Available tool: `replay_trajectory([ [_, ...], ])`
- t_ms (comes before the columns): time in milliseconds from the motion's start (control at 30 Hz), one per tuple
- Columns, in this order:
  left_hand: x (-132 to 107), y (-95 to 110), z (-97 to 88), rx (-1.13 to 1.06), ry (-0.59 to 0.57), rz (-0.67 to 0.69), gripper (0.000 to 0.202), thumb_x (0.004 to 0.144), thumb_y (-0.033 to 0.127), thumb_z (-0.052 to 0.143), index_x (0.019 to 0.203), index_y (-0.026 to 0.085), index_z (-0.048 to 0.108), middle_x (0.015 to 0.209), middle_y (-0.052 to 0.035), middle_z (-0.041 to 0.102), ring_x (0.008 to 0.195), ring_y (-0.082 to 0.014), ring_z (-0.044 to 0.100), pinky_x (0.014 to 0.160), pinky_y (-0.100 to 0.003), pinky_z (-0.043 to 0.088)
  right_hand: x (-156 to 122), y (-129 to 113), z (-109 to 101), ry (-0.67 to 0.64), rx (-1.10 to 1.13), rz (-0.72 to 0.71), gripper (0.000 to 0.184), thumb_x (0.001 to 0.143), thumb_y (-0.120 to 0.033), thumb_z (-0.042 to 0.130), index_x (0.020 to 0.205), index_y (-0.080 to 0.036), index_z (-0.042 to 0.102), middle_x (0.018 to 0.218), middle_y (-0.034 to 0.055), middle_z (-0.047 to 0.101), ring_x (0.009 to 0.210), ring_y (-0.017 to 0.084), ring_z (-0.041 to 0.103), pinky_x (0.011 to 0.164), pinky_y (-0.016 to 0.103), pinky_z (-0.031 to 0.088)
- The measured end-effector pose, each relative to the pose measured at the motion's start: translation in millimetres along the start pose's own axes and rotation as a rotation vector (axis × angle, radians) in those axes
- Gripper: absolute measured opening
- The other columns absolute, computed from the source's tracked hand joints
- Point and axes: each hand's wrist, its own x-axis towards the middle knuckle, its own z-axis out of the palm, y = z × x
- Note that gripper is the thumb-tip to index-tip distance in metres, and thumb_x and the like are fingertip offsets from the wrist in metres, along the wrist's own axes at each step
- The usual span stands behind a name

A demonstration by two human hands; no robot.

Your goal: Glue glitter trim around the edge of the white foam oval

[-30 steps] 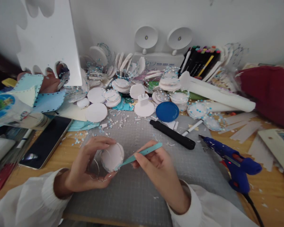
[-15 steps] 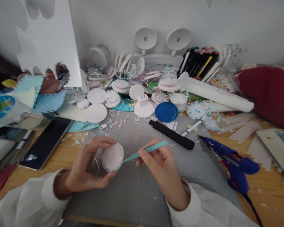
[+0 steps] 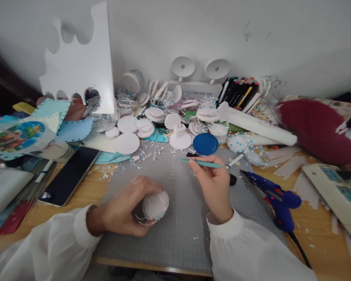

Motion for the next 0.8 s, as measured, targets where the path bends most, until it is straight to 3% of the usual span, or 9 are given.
replay_trajectory([
  [267, -1, -1, 2.3, -0.044, -0.096, 0.029, 0.061, 0.063, 0.042, 0.073, 0.114, 0.018, 0.048, 0.103, -0.0091, 0.066, 0.091, -0.0256, 0.061, 0.085, -0.038, 0.041, 16, -5, 48, -0.380, -0.224, -0.140, 0.014, 0.079, -0.029, 0.069, 0.073, -0.021, 0.059, 0.078, 0.0021, 0.069, 0.079, 0.018, 0.067, 0.068, 0.029, 0.053],
  [400, -2, -2, 3.0, -0.073, -0.114, 0.035, 0.063, 0.064, 0.050, 0.074, 0.112, 0.018, 0.050, 0.100, -0.0091, 0.066, 0.089, -0.0253, 0.061, 0.084, -0.037, 0.042, 21, 4, 68, -0.479, -0.268, -0.158, 0.013, 0.077, -0.026, 0.069, 0.071, -0.020, 0.060, 0.072, 0.0011, 0.066, 0.072, 0.017, 0.064, 0.064, 0.028, 0.051],
  [633, -3, -7, 8.0, -0.061, -0.120, 0.092, 0.067, 0.065, 0.055, 0.074, 0.116, 0.019, 0.048, 0.101, -0.0091, 0.067, 0.090, -0.0264, 0.062, 0.085, -0.037, 0.041, 18, 9, 76, -0.634, -0.300, -0.168, 0.007, 0.078, -0.024, 0.066, 0.072, -0.020, 0.063, 0.074, 0.0012, 0.068, 0.070, 0.016, 0.064, 0.063, 0.028, 0.052],
  [800, -2, -5, 6.5, -0.035, -0.150, 0.079, 0.067, 0.067, 0.048, 0.074, 0.120, 0.019, 0.048, 0.106, -0.0111, 0.065, 0.096, -0.0285, 0.062, 0.087, -0.039, 0.042, 16, 7, 75, -0.620, -0.295, -0.168, 0.007, 0.079, -0.024, 0.065, 0.074, -0.021, 0.062, 0.076, 0.0014, 0.069, 0.073, 0.017, 0.065, 0.065, 0.029, 0.053],
])
